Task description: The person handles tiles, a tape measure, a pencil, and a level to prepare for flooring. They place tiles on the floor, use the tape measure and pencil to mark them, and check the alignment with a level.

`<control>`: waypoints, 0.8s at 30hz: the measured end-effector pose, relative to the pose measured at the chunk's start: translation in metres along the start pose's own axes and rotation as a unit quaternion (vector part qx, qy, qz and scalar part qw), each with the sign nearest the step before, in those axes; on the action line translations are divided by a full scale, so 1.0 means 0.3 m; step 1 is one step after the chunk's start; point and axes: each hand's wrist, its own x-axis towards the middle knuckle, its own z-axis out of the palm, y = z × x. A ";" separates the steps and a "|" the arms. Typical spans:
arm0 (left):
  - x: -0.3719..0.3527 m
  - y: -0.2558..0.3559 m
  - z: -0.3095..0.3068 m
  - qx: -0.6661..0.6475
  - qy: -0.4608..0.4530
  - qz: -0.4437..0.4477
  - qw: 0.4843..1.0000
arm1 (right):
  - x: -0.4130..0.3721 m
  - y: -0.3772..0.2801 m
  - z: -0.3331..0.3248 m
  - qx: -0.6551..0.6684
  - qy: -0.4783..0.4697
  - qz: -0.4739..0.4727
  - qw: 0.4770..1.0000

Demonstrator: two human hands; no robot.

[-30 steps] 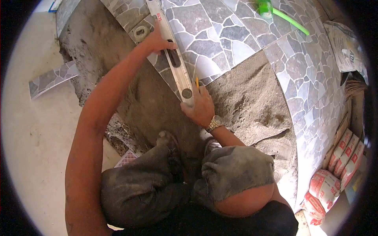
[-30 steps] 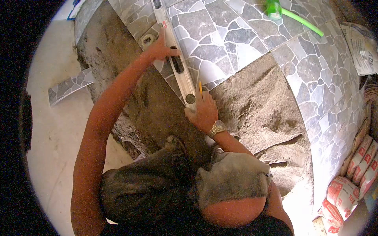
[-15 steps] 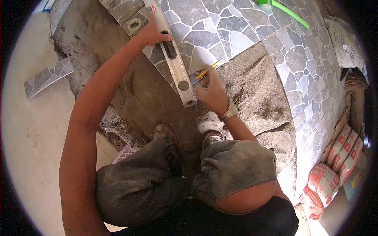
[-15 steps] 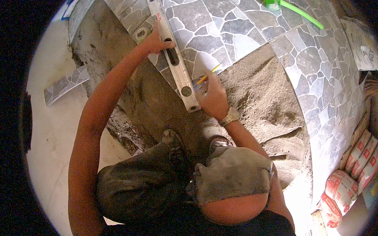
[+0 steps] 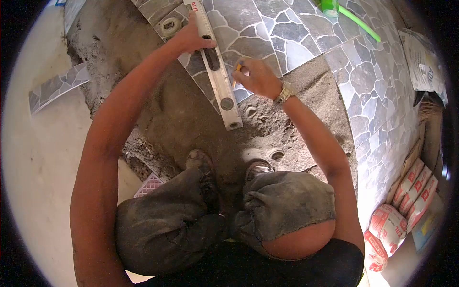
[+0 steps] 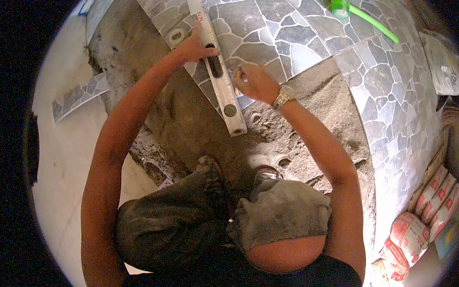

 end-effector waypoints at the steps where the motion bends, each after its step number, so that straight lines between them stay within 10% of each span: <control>1: 0.000 -0.004 0.002 0.009 0.013 0.014 1.000 | 0.020 0.011 0.008 -0.006 -0.010 -0.002 1.000; 15: 0.030 -0.044 0.036 0.104 0.081 0.087 0.987 | 0.058 0.023 -0.012 -0.018 -0.060 -0.028 0.998; 18: -0.031 0.067 -0.012 0.021 -0.025 -0.069 0.997 | 0.052 0.016 -0.007 -0.083 -0.029 -0.074 0.993; 24: -0.024 0.040 0.009 -0.088 -0.008 -0.020 0.996 | 0.077 0.003 -0.018 -0.043 -0.036 -0.040 0.998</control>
